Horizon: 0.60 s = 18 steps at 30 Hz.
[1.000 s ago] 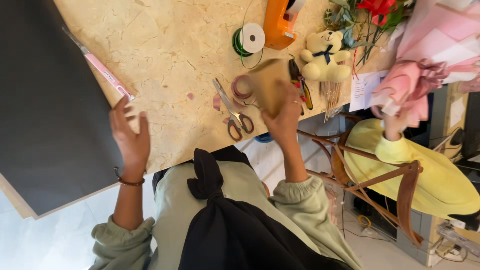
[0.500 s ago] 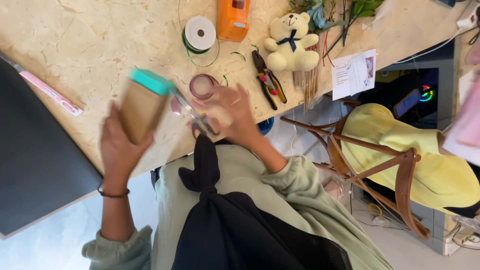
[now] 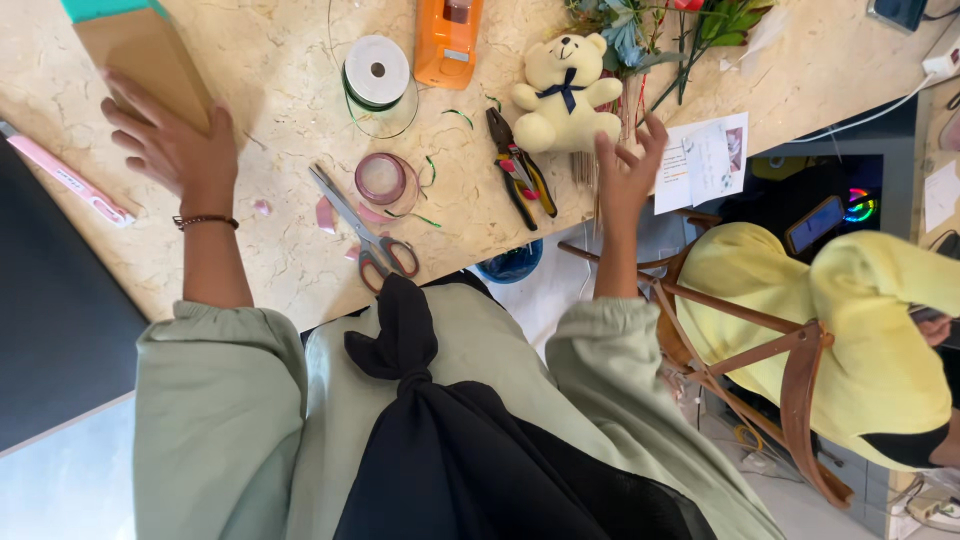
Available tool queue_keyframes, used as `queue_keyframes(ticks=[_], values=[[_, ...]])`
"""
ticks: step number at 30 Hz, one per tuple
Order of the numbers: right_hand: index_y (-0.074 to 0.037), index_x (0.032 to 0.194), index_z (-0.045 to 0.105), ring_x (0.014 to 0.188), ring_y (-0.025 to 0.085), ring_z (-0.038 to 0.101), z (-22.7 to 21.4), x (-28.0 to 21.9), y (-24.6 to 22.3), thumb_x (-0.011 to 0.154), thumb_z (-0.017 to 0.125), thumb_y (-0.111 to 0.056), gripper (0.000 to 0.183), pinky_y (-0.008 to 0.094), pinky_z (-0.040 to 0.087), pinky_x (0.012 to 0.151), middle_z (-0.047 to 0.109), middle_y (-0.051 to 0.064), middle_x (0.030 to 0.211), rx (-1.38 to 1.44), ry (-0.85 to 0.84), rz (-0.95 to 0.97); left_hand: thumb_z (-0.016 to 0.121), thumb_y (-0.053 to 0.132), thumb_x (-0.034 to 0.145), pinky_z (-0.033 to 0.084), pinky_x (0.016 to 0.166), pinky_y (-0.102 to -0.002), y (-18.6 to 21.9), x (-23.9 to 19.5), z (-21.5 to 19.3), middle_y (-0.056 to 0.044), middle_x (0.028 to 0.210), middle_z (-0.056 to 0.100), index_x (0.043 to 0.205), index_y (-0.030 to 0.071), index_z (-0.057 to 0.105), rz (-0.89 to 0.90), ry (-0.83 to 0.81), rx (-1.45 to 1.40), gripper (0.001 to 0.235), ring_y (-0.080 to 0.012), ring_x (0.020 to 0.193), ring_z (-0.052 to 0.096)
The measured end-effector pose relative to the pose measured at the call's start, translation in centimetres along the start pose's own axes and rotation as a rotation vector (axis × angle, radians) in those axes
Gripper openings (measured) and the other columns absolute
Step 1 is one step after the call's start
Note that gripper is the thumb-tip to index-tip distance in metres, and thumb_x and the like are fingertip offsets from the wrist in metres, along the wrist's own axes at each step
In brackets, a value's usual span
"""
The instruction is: The person inserts a wooden stick into a stuffed teddy bear and secures it in place using clear tape. They wrap the tape around the bear's body multiple times to hold the stick firmly.
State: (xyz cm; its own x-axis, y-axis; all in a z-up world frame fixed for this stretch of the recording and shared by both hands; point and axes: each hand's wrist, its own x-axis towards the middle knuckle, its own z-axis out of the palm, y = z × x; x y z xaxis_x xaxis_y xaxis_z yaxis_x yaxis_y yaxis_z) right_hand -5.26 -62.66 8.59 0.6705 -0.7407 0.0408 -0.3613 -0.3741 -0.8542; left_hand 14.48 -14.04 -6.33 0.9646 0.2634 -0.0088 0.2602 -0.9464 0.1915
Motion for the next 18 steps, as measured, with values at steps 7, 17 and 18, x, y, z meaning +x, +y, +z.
queue_keyframes(ticks=[7, 17, 18], values=[[-0.027, 0.112, 0.065, 0.11, 0.021, 0.066, 1.7, 4.0, 1.9, 0.091, 0.068, -0.029, 0.022, 0.035, 0.052, 0.089, 0.072, -0.001, 0.122, -0.211, -0.161, -0.018, 0.056, 0.074, 0.12, 0.018, 0.129, -0.078, 3.8, -12.6, -7.6, -0.006, 0.174, -0.015, 0.179, 0.026, 0.011, 0.325, -0.078, -0.176, 0.089, -0.0428, 0.161, -0.007], [-0.011, 0.127, 0.055, 0.101, 0.03, 0.075, 3.6, -4.3, -2.0, 0.102, 0.064, -0.013, 0.027, 0.038, 0.071, 0.08, 0.067, 0.021, 0.124, 0.605, -0.292, 0.25, 0.071, 0.035, 0.092, 0.061, 0.081, -0.063, 1.9, -23.4, -2.0, -0.021, 0.131, 0.045, 0.159, 0.032, 0.042, 0.488, -0.641, -0.346, 0.073, -0.0533, 0.104, 0.063], [-0.012, 0.127, 0.055, 0.107, 0.032, 0.075, 4.5, -5.2, -0.3, 0.102, 0.064, -0.015, 0.028, 0.044, 0.07, 0.085, 0.067, 0.021, 0.126, 0.701, -0.347, 0.321, 0.076, 0.045, 0.087, 0.063, 0.078, -0.059, 2.2, -23.8, -1.2, -0.018, 0.132, 0.041, 0.155, 0.035, 0.046, 0.573, -0.529, -0.254, 0.075, -0.0499, 0.107, 0.062]])
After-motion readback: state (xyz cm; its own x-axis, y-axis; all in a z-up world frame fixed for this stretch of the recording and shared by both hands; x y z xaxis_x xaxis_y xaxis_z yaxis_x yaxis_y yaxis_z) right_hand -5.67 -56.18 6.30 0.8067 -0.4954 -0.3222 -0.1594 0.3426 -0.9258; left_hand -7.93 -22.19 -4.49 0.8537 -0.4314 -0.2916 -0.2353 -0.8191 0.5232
